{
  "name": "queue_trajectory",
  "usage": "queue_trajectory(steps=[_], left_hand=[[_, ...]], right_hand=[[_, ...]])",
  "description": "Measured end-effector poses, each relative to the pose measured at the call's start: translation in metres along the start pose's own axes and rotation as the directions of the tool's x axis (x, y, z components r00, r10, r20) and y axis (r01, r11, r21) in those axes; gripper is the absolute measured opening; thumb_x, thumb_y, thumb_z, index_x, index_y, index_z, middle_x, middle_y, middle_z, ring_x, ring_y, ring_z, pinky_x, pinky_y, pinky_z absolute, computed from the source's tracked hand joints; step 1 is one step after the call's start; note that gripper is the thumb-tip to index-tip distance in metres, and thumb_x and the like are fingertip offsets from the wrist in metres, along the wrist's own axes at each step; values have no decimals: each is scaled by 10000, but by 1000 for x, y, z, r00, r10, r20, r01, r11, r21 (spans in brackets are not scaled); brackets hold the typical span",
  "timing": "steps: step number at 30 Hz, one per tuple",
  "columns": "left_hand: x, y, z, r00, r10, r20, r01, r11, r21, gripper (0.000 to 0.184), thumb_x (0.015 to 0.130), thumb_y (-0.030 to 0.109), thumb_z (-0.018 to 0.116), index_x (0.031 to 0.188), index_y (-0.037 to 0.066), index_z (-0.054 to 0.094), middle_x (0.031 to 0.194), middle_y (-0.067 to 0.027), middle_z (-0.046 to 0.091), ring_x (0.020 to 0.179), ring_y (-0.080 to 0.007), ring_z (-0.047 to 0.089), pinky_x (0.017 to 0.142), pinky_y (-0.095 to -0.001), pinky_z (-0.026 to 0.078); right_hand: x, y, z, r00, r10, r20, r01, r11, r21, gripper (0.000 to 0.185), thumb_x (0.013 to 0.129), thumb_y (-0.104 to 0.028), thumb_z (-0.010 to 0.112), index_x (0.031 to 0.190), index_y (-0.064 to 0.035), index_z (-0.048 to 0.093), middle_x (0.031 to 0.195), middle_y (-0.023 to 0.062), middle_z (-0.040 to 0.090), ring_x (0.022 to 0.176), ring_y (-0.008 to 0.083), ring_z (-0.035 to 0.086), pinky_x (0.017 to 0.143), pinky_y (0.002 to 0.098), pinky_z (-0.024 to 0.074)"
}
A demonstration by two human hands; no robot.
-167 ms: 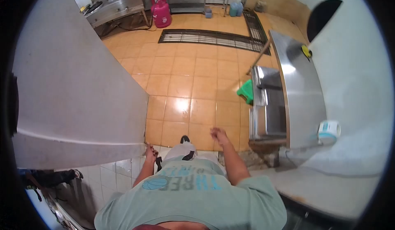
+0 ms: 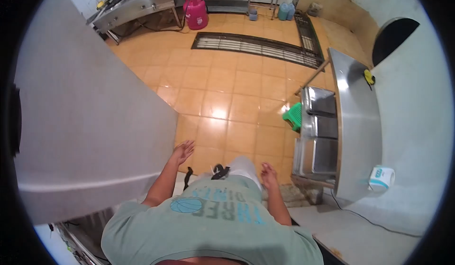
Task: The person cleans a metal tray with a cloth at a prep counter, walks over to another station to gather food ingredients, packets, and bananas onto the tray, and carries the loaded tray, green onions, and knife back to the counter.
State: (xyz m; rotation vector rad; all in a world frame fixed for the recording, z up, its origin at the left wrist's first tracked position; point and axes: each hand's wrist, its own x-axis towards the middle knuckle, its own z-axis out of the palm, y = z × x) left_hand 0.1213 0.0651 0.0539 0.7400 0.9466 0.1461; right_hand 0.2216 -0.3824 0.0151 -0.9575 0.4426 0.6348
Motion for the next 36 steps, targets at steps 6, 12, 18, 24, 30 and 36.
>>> queue_trajectory(steps=[6, 12, 18, 24, 30, 36], left_hand=[[127, 168, 155, 963, 194, 187, -224, 962, 154, 367, 942, 365, 495, 1136, 55, 534, 1004, -58, 625, 502, -102, 489, 715, -297, 488], [191, 301, 155, 741, 580, -338, -662, 549, -510, 340, 923, 170, 464, 1207, -16, 448, 1182, -172, 515, 983, -279, 541, 881, -372, 472], [239, 310, -29, 572, -51, -819, -729, 427, -535, 621, 915, 476, 361, 1445, 200, 193, 1444, -46, 322, 1242, -240, 443, 1049, -462, 305], [386, 351, 0, 509, -157, -846, -585, 659, -474, 514, 896, 378, 416, 1375, 221, 315, 1316, -43, 428, 1180, -246, 480, 918, -455, 392], [486, 481, -5, 766, -217, -605, -167, 841, -514, 507, 880, 292, 500, 1327, 124, 329, 1185, -77, 472, 988, -233, 588, 713, -332, 427], [497, 614, 0, 886, 240, -397, -128, 949, 288, 390, 914, 279, 474, 1271, 121, 486, 1148, -26, 572, 873, -141, 584, 668, -294, 445]], right_hand=[[115, -127, 82, 979, -202, 22, 194, 962, 193, 190, 901, -316, 593, 910, -128, 568, 691, -39, 494, 596, 98, 471, 587, 272, 436], [346, -268, 338, 920, -60, 388, 175, 947, -268, 298, 957, -263, 478, 1198, -93, 515, 815, 17, 567, 748, 114, 551, 747, 267, 483], [472, -296, 636, 750, 263, 606, 154, 823, -547, 255, 955, -225, 451, 1182, -127, 511, 1058, 17, 606, 895, 118, 587, 795, 288, 472], [594, -217, 707, 858, 371, 355, -139, 834, -535, 272, 943, -300, 461, 1159, -143, 515, 1115, -6, 582, 945, 123, 564, 780, 284, 453], [660, -188, 566, 958, 263, -116, -270, 680, -682, 161, 877, -313, 536, 911, -158, 564, 793, -23, 585, 667, 88, 547, 521, 230, 406], [674, -239, 571, 789, 603, 116, -329, 575, -749, 174, 885, -269, 497, 764, -148, 525, 614, -22, 489, 496, 94, 453, 400, 255, 341]])
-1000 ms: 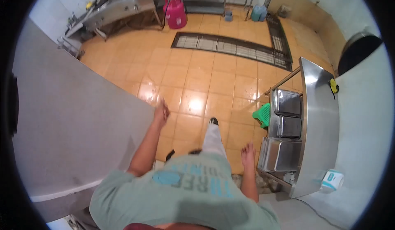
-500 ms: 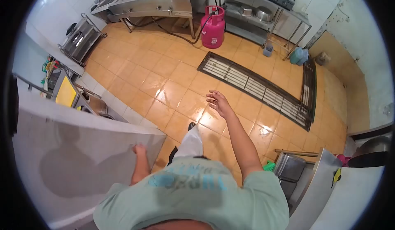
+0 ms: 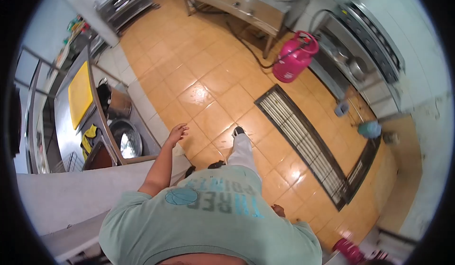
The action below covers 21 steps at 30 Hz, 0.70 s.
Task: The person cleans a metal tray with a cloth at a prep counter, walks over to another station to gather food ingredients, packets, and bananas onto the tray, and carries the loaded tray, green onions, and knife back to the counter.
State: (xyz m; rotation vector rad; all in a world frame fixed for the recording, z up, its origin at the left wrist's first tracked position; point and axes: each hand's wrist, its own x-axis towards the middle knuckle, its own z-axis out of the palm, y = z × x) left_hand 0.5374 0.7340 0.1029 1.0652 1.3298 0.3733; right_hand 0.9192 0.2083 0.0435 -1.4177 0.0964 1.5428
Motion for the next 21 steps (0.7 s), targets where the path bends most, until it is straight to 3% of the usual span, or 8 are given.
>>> queue_trajectory(steps=[4, 5, 6, 7, 8, 11, 15, 21], left_hand=[[9, -17, -19, 929, -169, -329, 137, 984, -118, 321, 881, 193, 513, 1183, 101, 571, 999, -27, 632, 824, -130, 578, 662, -280, 446], [1, -30, -22, 882, -213, -419, 164, 975, -149, 324, 865, 184, 526, 1171, 87, 575, 999, -47, 637, 845, -164, 587, 716, -302, 452], [-1, -52, -30, 825, -259, -503, 191, 964, -184, 327, 850, 174, 539, 1158, 74, 580, 998, -67, 641, 865, -198, 595, 769, -325, 458], [1, -79, -43, 770, -283, -571, 206, 958, -198, 328, 837, 170, 547, 1144, 65, 585, 1002, -83, 640, 890, -219, 595, 795, -332, 455], [-1, -111, -57, 710, -312, -631, 230, 950, -211, 328, 824, 166, 554, 1131, 55, 590, 1006, -98, 640, 914, -240, 595, 821, -339, 452], [-35, -102, -62, 452, -277, -848, 225, 955, -192, 321, 760, 139, 582, 1053, 7, 603, 1069, -171, 609, 1026, -295, 562, 886, -369, 438], [-48, -89, -80, -65, -368, -928, 344, 864, -367, 290, 751, 133, 597, 1020, 24, 598, 1125, -184, 555, 1101, -334, 498, 916, -395, 417], [11, -41, -144, -103, -391, -915, -121, 918, -378, 302, 738, 86, 581, 1037, 45, 577, 1173, -166, 498, 1090, -325, 482, 941, -397, 383]], right_hand=[[102, -159, 13, 732, 168, 660, -45, 979, -200, 141, 865, -253, 523, 770, -149, 532, 619, -17, 496, 508, 97, 467, 407, 246, 341], [128, -175, 35, 944, 29, 330, 38, 980, -195, 135, 859, -252, 527, 770, -150, 535, 614, -13, 495, 508, 97, 471, 408, 240, 339], [152, -190, 58, 992, -115, -58, 97, 963, -250, 129, 853, -250, 531, 771, -151, 538, 610, -9, 494, 509, 97, 474, 408, 234, 338], [230, -230, 49, 1000, 4, -26, -13, 941, -337, 196, 880, -252, 484, 777, -98, 548, 682, 48, 555, 618, 132, 512, 536, 281, 406], [248, -287, 110, 989, -136, 61, 149, 937, -315, 183, 894, -281, 507, 780, -141, 541, 605, -19, 483, 507, 84, 461, 412, 228, 332], [323, -428, 259, 862, -465, 199, 490, 670, -557, 243, 913, -240, 536, 701, -146, 460, 569, -25, 377, 526, 105, 416, 502, 240, 348], [371, -517, 466, 910, -248, 333, 344, 898, -273, 335, 878, -412, 598, 713, -164, 446, 605, -37, 419, 662, 108, 511, 597, 260, 407], [376, -430, 728, 740, -119, 662, 417, 853, -313, 186, 904, -250, 504, 969, -86, 561, 625, 0, 451, 626, 120, 510, 591, 264, 435]])
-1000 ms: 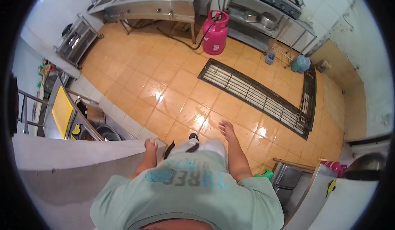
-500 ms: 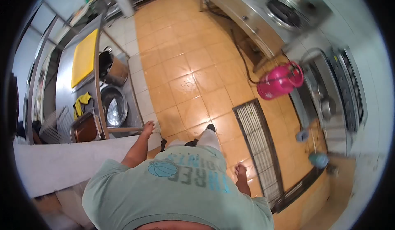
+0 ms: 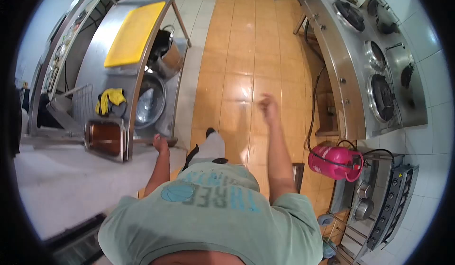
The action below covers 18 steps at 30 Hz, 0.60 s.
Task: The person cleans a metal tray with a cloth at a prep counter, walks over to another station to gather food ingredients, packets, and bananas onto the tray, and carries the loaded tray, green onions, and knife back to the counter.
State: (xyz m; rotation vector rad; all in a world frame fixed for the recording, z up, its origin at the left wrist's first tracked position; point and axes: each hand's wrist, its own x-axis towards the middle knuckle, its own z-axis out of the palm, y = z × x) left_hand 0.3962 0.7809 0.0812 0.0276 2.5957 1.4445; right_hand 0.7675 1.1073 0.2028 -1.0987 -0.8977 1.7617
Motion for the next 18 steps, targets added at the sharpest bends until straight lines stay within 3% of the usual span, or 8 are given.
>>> queue_trajectory(steps=[2, 4, 6, 8, 11, 14, 17, 18], left_hand=[[33, 32, 26, 983, 160, -84, -161, 987, -4, 282, 755, 70, 562, 1035, 35, 571, 1116, -156, 522, 1051, -321, 505, 900, -381, 414], [55, 127, 28, 949, 284, -136, -295, 953, -71, 270, 777, 64, 550, 1042, 14, 566, 1088, -158, 531, 1002, -333, 529, 871, -371, 432], [116, 176, 33, 826, 514, -232, -534, 845, -30, 292, 795, 72, 568, 1076, -3, 553, 1072, -165, 536, 973, -344, 540, 850, -369, 446], [149, 244, 17, 860, 451, -239, -447, 891, 75, 364, 813, 152, 604, 1124, -12, 512, 1116, -180, 529, 1004, -354, 533, 858, -401, 448], [202, 275, 18, 827, 453, -333, -299, 856, 422, 604, 774, 333, 674, 1194, -25, 427, 1143, -237, 522, 1059, -382, 521, 901, -441, 424], [230, 282, 25, 982, 118, -150, -28, 867, 497, 721, 774, 379, 643, 1262, -25, 298, 1221, -261, 462, 1061, -415, 526, 887, -455, 448], [250, 287, 33, 997, 20, -68, 18, 864, 503, 773, 768, 388, 628, 1280, -42, 239, 1233, -296, 434, 1036, -442, 543, 867, -468, 464], [256, 288, 39, 991, 56, -123, 13, 867, 499, 725, 773, 358, 609, 1254, -55, 257, 1140, -308, 503, 993, -464, 560, 865, -478, 465]], right_hand=[[21, 27, 62, 962, 219, 160, -216, 976, -35, 274, 938, -296, 446, 1061, -87, 574, 620, -13, 480, 658, 126, 527, 665, 281, 464], [31, 45, 110, 935, 267, 235, -242, 962, -130, 301, 960, -340, 433, 1054, -89, 570, 567, -39, 405, 651, 118, 519, 683, 290, 463], [35, 53, 137, 909, 340, 240, -331, 940, -77, 316, 963, -369, 430, 1040, -96, 569, 557, -45, 371, 645, 116, 511, 689, 293, 458], [37, 61, 152, 877, 409, 253, -412, 910, -41, 317, 962, -382, 433, 1029, -102, 565, 549, -49, 353, 641, 116, 504, 694, 297, 452], [59, 61, 149, 832, 490, 261, -501, 865, -29, 296, 955, -378, 446, 1023, -112, 556, 540, -47, 351, 641, 120, 498, 701, 305, 444], [91, 61, 156, 775, 591, 225, -589, 804, -81, 271, 951, -372, 457, 1014, -127, 554, 522, -40, 347, 644, 127, 501, 715, 321, 443], [141, 66, 177, 709, 655, 260, -642, 753, -146, 260, 950, -369, 457, 1004, -136, 558, 513, -35, 349, 654, 130, 507, 734, 332, 445], [164, 66, 192, 690, 651, 316, -633, 755, -171, 262, 951, -362, 451, 1018, -132, 558, 530, -37, 362, 660, 128, 508, 733, 327, 440]])
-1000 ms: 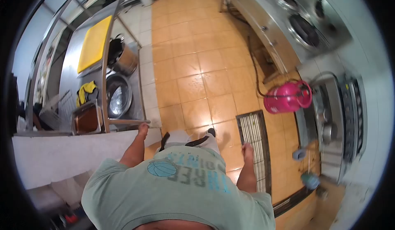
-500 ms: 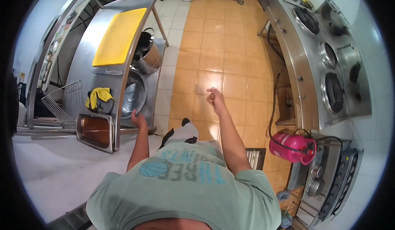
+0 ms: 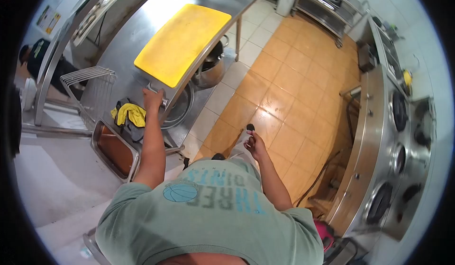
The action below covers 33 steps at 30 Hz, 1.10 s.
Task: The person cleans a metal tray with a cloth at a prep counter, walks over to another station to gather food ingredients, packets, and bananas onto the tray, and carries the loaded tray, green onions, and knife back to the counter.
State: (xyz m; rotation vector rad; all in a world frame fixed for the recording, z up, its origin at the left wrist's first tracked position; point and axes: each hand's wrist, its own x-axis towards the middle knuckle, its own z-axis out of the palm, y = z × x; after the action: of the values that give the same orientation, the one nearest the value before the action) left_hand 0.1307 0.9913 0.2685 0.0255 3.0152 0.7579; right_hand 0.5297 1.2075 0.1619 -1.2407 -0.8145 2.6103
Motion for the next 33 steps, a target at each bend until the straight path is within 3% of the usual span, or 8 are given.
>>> queue_trajectory(steps=[4, 6, 9, 15, 17, 24, 26, 33], left_hand=[[27, -32, 24, 987, -154, 48, 161, 953, -258, 601, 819, 294, 596, 1201, -56, 291, 909, -231, 587, 816, -347, 628, 718, -419, 522], [27, -37, 20, 932, -203, 302, 346, 750, -564, 512, 864, 255, 574, 1179, -52, 312, 789, -171, 588, 701, -260, 636, 617, -370, 536], [-24, 37, -12, 963, -208, 171, 251, 465, -849, 232, 909, 216, 551, 1008, 16, 486, 700, -82, 553, 537, -156, 557, 527, -252, 499], [-55, 135, 25, 936, -140, 322, 339, 117, -934, 396, 961, 427, 406, 986, 47, 516, 885, -67, 570, 766, -171, 583, 706, -314, 501], [-50, 152, 51, 963, -162, 217, 230, 66, -971, 387, 970, 403, 396, 1025, 51, 547, 864, -37, 562, 692, -118, 546, 646, -256, 470], [-1, 127, 20, 905, 257, 338, 287, 216, -933, 347, 972, 287, 442, 1230, 66, 512, 1130, -70, 570, 1036, -155, 543, 913, -293, 417], [29, 122, 25, 942, 205, 267, 225, 206, -952, 390, 962, 309, 461, 1263, 62, 474, 1174, -74, 545, 1068, -166, 528, 930, -320, 410], [118, 145, 21, 971, 3, 238, 238, 45, -970, 387, 925, 231, 541, 1259, 59, 450, 1169, -66, 546, 1053, -151, 530, 904, -329, 432]], right_hand=[[59, -69, 50, 979, 80, 188, -43, 980, -195, 277, 958, -349, 434, 1041, -117, 560, 604, -40, 382, 688, 116, 512, 737, 301, 439], [79, -109, 81, 937, 126, 325, -2, 934, -357, 281, 959, -353, 439, 1048, -116, 560, 637, -40, 387, 687, 97, 501, 750, 293, 448], [93, -163, 149, 835, 236, 497, 112, 811, -574, 300, 959, -362, 447, 1072, -107, 556, 667, -45, 403, 698, 90, 496, 765, 292, 456], [107, -178, 268, 641, 403, 653, 295, 656, -694, 417, 938, -398, 488, 1209, -83, 444, 938, 27, 539, 822, 126, 560, 730, 255, 466], [126, -157, 282, 579, 385, 719, 332, 694, -639, 447, 929, -382, 515, 1233, -74, 408, 1003, 59, 545, 838, 139, 571, 703, 249, 472], [158, -181, 332, 590, 352, 726, 366, 685, -630, 315, 888, -187, 581, 1129, -51, 429, 801, 14, 480, 654, 90, 513, 571, 241, 440], [184, -184, 345, 543, 271, 795, 500, 656, -565, 234, 854, -132, 603, 1022, -57, 457, 748, 19, 497, 573, 88, 497, 519, 236, 424], [224, -222, 381, 619, 487, 616, 233, 636, -736, 271, 928, -338, 527, 963, -76, 466, 613, 6, 476, 457, 85, 458, 428, 218, 390]])
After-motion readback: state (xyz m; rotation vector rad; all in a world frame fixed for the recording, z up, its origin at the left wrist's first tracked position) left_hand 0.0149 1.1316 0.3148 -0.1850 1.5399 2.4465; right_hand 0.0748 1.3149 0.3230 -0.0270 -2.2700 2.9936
